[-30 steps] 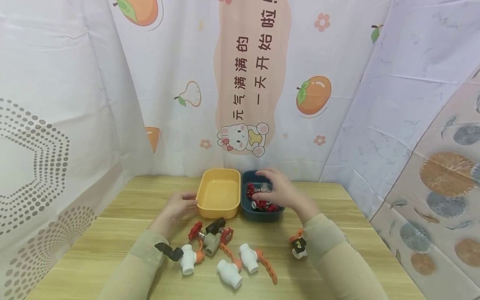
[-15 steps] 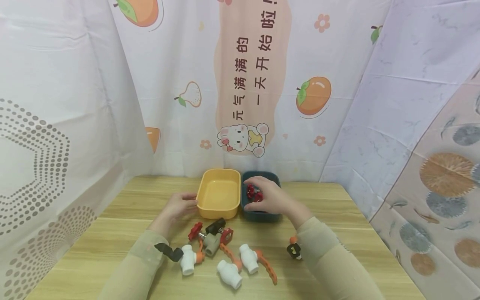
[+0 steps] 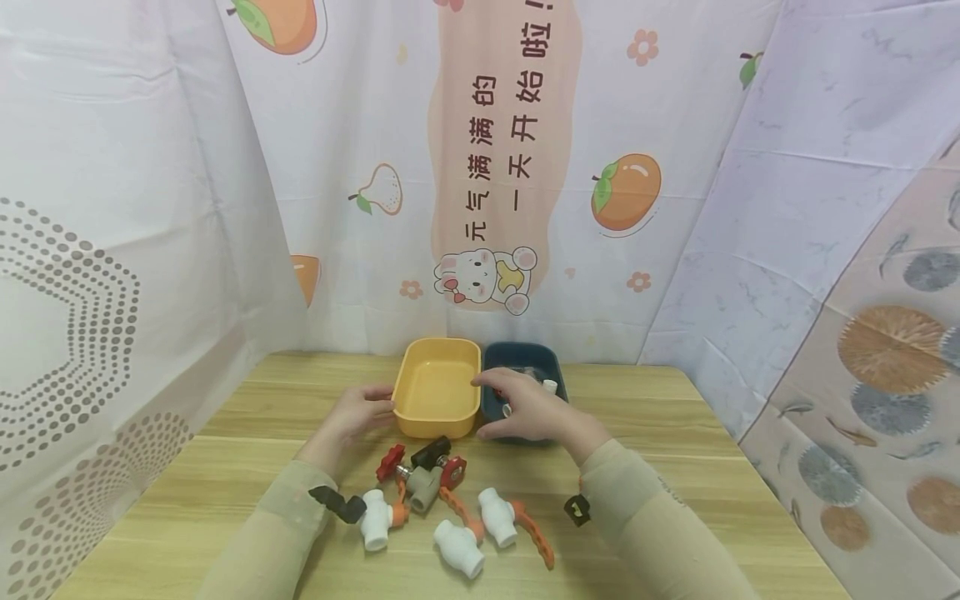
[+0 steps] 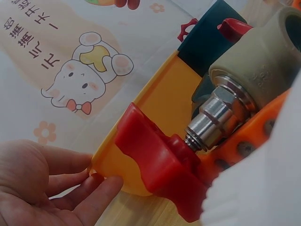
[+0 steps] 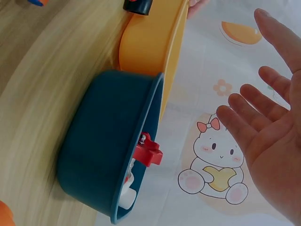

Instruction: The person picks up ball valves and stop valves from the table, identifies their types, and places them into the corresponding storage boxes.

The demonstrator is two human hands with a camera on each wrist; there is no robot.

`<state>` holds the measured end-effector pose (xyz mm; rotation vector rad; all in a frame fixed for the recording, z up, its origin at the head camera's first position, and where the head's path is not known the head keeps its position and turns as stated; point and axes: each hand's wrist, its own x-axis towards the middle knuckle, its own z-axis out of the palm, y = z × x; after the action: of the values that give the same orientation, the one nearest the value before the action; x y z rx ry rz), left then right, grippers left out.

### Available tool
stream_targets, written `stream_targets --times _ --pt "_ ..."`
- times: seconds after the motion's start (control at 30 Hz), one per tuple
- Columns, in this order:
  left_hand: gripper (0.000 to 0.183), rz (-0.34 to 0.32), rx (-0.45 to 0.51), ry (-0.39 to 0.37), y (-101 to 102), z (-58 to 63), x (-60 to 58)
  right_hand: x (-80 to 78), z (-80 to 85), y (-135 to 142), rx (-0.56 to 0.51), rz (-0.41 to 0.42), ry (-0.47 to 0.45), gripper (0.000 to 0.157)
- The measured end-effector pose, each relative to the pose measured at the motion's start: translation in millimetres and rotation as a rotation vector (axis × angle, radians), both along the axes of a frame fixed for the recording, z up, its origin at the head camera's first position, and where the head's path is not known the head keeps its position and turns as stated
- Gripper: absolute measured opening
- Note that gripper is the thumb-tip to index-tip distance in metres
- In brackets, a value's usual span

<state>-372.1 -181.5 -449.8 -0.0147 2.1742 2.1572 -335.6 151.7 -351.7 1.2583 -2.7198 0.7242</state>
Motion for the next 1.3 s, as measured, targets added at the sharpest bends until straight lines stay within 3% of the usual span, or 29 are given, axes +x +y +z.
stream_targets --times 0.47,0.73,1.0,1.3 --pt "0.041 0.018 -0.013 0.008 -0.3 -1.0 0.1 1.9 -12.5 -10.8 0.028 0.068 -0.073 0.072" --pt "0.04 0.028 -0.007 0.015 0.6 -1.3 0.7 5.5 -20.8 -20.7 0.047 0.051 -0.14 0.071" --pt "0.042 0.016 -0.021 0.007 -0.5 -0.2 0.6 3.0 -30.4 -30.6 0.074 0.103 -0.168 0.071" --pt "0.043 0.003 -0.005 -0.003 -0.8 -0.2 0.8 1.8 -39.5 -40.4 0.119 0.105 -0.215 0.071"
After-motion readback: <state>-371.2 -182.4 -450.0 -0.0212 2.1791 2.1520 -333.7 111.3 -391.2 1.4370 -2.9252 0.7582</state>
